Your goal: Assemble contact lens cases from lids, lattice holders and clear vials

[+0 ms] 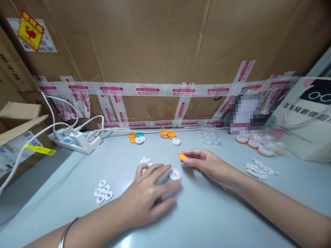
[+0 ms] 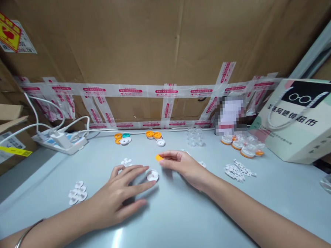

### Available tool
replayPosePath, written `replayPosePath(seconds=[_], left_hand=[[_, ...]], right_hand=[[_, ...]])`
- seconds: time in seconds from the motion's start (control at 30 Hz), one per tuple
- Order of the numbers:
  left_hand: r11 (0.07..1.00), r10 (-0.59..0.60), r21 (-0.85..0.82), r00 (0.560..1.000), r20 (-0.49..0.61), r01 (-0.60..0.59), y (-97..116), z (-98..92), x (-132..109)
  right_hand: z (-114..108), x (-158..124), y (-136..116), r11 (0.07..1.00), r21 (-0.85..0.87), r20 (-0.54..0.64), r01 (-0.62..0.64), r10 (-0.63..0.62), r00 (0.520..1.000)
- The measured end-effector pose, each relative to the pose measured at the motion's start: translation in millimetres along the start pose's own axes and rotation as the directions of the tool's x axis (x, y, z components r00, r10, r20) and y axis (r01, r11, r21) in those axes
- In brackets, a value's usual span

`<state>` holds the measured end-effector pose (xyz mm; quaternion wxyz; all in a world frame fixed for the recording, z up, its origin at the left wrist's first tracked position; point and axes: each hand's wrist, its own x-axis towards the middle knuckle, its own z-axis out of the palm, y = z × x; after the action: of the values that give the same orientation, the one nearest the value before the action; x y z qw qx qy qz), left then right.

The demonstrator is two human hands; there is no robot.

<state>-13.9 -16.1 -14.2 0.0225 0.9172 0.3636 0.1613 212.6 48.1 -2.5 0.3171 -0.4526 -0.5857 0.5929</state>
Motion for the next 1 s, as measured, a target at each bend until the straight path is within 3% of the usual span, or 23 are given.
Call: replayPosePath(seconds=[0.07,0.13,0.27,1.0], left_hand=[[0.999,0.023,0.024,0.998,0.057,-0.024,0.8,0.3,-1.9],[0.999,0.028,0.034,0.995,0.099,-0.032,0.8,0.7,-3.2],[0.999,0.025,0.022,0.991,0.133,-0.028,-0.8,0.6,-3.3],[0.998,0.027,0.045,0.988,0.153,-0.034,-4.0,3.6,-0.6]], right_hand=[[2.5,-3.9,1.3,0.974,-0.205,0.013,0.095,-0.095,0.995],[6.8,-8.2,1.3,0.892,-0.387,0.083,0.232,-0.216,0.973],[15.2,-13.0,0.3,0.722,-0.582,0.144,0.376,-0.363,0.921],[13.6,-8.6,-3.8,0.705,-0.579,0.256,0.409,-0.319,0.913]])
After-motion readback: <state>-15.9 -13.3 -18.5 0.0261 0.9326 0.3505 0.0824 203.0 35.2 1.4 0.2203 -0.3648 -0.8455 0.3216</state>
